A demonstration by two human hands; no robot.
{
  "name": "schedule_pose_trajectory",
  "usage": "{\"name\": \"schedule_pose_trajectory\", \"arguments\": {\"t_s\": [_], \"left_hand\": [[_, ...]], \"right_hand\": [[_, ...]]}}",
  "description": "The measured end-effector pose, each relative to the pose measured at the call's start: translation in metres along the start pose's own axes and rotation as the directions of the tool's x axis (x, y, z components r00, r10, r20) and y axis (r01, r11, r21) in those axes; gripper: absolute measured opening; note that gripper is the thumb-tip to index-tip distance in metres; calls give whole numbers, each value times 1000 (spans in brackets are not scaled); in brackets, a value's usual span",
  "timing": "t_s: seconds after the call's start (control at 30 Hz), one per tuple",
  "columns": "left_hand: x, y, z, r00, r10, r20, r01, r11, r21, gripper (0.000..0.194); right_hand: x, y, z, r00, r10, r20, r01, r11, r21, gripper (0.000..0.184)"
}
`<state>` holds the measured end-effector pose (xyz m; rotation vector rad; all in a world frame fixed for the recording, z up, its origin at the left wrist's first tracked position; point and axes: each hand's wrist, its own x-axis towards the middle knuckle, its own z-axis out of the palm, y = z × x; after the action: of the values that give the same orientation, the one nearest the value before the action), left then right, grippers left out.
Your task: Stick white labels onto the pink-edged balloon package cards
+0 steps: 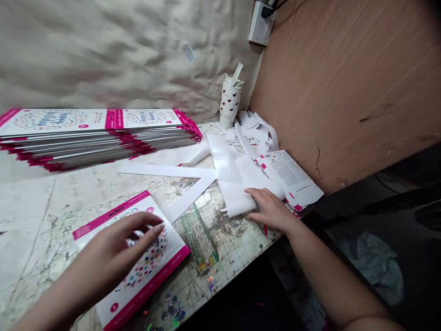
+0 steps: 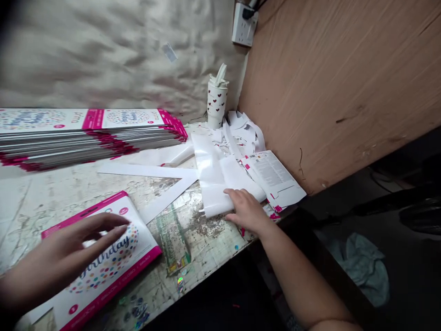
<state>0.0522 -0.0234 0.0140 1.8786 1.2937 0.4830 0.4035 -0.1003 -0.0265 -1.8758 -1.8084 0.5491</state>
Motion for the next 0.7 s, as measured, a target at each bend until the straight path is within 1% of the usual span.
{"name": "schedule_pose_trajectory", "arguments": {"t_s": [0.03,0.07,0.1,0.13,0.17,0.2,0.23,0.27,0.3,0.33,0.37,0.4,0.43,0.47,0.53,0.6,0.63,0.7], "left_hand": [[12,12,11,994,13,108,-19,999,48,29],[24,24,21,978,25,205,-44,995,88,32],[36,34,31,963,38,267,-70,992,108,35],[49,44,40,956,66,286,-94,992,86,38],[61,53,49,952,103,288,-115,993,24,44],[74,61,57,947,143,287,-123,989,-85,49],[85,69,65,944,170,282,-99,964,-247,51],[96,76,72,944,181,278,-46,902,-429,50],[106,81,77,945,177,274,21,806,-591,45],[114,86,82,952,157,262,80,700,-709,39],[121,89,86,963,123,240,117,611,-783,34],[126,90,89,974,89,209,126,553,-823,31],[130,91,91,981,69,181,118,528,-841,31],[133,91,93,981,56,185,130,516,-847,31],[136,91,95,964,27,264,219,483,-848,30],[138,90,97,942,-3,336,300,459,-836,23],[139,90,98,938,-19,346,317,451,-834,18],[141,90,101,948,-43,314,300,444,-844,12]], "right_hand": [[-1,-2,6,998,-4,-61,8,998,64,46],[2,-5,9,994,3,-114,16,986,168,42],[8,-9,9,989,12,-148,33,955,295,39],[17,-13,7,987,17,-162,55,902,429,40],[27,-18,1,988,13,-152,75,830,553,44],[39,-21,-6,993,-7,-120,84,750,656,50],[50,-24,-13,996,-36,-81,84,677,731,54],[60,-26,-20,996,-68,-49,81,621,779,57],[68,-28,-26,994,-100,-33,86,584,807,57],[74,-29,-30,991,-131,-35,103,567,817,56],[79,-29,-31,986,-162,-48,134,571,810,55],[82,-28,-30,979,-189,-71,171,594,786,53],[83,-27,-28,973,-209,-99,211,629,748,50],[84,-26,-25,967,-224,-125,246,669,701,44],[84,-22,-17,957,-234,-169,289,745,602,31],[84,-18,-12,950,-237,-204,310,798,516,23],[84,-17,-11,945,-241,-220,320,822,471,22],[83,-16,-10,925,-267,-270,352,869,347,17]]}}
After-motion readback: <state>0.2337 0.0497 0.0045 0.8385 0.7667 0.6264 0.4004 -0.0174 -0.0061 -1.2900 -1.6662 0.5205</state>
